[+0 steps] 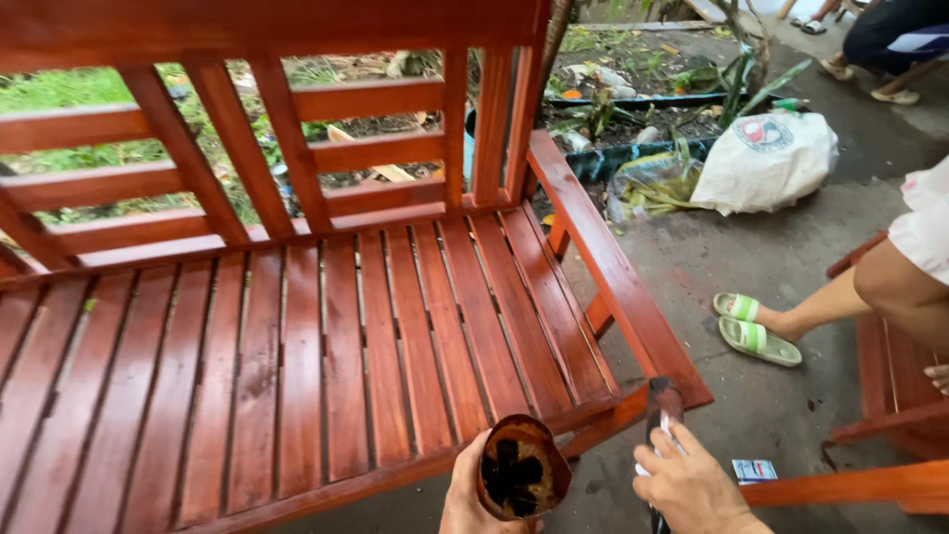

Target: The person applies reddish-brown wood stain to wooden furniture using a brush, holding a cut plastic bottle of stain in one hand. They first coat the legs and frame of a slatted bench, then move to a small slatted table and brush stain onto its frame and inner slats.

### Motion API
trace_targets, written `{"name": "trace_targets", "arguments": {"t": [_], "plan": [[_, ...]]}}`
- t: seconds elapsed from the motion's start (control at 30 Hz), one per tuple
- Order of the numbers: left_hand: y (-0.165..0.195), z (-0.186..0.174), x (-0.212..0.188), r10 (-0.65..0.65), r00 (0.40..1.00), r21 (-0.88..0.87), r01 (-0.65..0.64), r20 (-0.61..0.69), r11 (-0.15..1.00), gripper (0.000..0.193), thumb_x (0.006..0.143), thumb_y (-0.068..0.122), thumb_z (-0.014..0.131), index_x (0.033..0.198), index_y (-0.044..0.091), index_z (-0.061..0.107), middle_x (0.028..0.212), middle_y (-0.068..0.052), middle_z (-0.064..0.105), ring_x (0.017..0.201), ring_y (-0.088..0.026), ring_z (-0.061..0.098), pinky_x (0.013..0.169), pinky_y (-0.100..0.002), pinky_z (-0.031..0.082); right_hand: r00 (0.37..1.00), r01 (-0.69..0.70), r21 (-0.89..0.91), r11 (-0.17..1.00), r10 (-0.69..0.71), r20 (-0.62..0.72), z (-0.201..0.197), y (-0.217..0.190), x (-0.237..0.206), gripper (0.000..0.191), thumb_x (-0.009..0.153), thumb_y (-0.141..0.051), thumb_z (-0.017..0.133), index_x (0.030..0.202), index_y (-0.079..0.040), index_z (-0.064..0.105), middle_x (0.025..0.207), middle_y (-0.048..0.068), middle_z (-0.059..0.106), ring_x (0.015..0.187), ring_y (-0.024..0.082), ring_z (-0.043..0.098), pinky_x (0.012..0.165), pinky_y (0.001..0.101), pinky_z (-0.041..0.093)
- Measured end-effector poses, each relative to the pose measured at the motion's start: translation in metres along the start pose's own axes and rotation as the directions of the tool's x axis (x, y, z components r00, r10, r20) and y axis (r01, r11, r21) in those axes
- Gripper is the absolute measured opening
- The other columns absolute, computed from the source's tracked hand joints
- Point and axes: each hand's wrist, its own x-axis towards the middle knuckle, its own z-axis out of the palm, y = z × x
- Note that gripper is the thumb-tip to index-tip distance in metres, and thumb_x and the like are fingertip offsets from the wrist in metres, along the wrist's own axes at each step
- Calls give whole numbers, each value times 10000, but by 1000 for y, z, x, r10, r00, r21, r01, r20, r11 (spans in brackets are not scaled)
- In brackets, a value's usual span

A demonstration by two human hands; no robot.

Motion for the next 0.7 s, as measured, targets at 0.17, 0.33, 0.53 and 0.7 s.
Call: {"name": "trace_targets", "arguments": {"t": [0.17, 0.33, 0.53, 0.7], "plan": [[87, -18, 0, -40, 998, -27, 38, -48, 999, 1169, 482, 4, 943, 1513, 117, 403, 1377, -102, 581, 1337, -241, 608, 1144, -390, 498, 1000, 28, 43, 999, -28, 1, 12, 21, 3, 128, 712, -250, 664, 772, -171, 746, 961, 76, 598, 1182, 402, 528, 1057, 656, 351], [137, -29, 14, 171, 984, 138, -163, -50, 977, 1172, 484, 18, 963, 1484, 85, 356, 1385, -95, 517, 1327, -237, 573, 1126, -371, 474, 964, -93, -1, 996, 91, 249, 7, 34, 39, 118, 810, -225, 642, 859, -208, 748, 1056, 55, 584, 1242, 360, 494, 1060, 582, 335], [165, -38, 53, 201, 976, 167, -185, -81, 968, 1123, 510, 39, 929, 1489, 117, 385, 1379, -78, 551, 1305, -214, 602, 1113, -343, 509, 988, -136, 57, 989, 131, 86, -10, 72, 113, 131, 784, -189, 657, 860, -200, 763, 1063, 42, 626, 1195, 322, 526, 1068, 515, 362], [168, -29, 106, 198, 946, 180, -155, -256, 971, 1134, 491, 30, 949, 1471, 110, 386, 1346, -69, 563, 1274, -210, 605, 1083, -352, 513, 993, -116, 64, 991, 114, 28, -24, 129, 199, 140, 800, -191, 670, 894, -194, 774, 1050, 49, 635, 1141, 309, 535, 1099, 494, 357]]}}
